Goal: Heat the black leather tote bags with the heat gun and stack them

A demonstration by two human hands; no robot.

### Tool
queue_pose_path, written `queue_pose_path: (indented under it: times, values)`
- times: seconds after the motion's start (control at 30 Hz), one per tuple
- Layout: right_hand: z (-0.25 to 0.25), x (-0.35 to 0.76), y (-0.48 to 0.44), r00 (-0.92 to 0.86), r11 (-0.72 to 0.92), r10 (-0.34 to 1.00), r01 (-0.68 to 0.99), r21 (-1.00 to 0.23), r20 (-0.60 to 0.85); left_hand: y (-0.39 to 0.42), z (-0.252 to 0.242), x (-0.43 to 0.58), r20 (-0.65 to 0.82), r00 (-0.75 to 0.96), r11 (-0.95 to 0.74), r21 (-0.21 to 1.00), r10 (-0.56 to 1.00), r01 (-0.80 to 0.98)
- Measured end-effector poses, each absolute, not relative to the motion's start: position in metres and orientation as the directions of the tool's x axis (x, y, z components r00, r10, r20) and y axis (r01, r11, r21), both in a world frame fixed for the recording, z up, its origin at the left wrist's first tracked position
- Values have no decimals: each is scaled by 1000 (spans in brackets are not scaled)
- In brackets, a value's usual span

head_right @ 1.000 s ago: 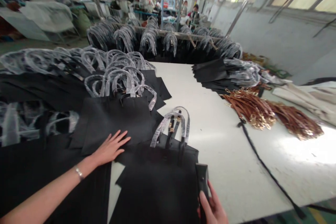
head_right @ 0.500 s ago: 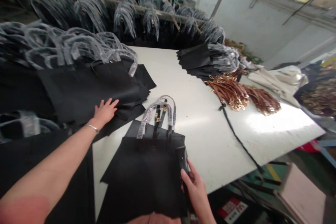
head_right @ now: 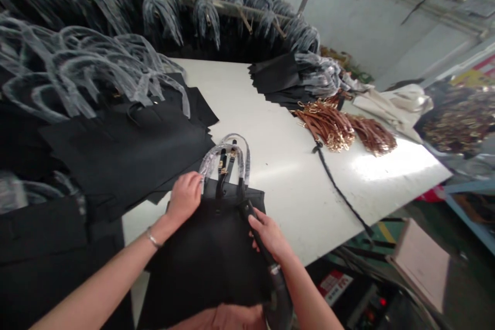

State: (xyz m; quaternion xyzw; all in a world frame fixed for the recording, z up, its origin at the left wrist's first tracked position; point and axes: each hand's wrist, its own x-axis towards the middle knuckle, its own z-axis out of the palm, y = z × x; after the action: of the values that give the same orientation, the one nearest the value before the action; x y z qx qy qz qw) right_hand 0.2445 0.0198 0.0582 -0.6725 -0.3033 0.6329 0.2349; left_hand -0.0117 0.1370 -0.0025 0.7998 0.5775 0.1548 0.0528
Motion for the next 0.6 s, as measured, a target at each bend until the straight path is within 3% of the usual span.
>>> queue_pose_path:
  times: [0.1, 0.23, 0.43, 0.6]
  values:
    - [55, 244, 28, 98, -641, 767, 65, -765, -634, 82, -21, 27, 149, 507, -525, 341, 849, 780]
    - [60, 268, 28, 292, -561, 794, 16, -828, -533, 51, -33, 48, 104, 545, -542, 356, 832, 761]
    - [69, 309, 6, 167, -726, 674, -30, -687, -720, 39, -29, 47, 65, 573, -550, 388, 817, 740]
    - [63, 309, 23, 119, -745, 658, -48, -666, -744, 32, -29, 51, 72, 583, -562, 386, 809, 732]
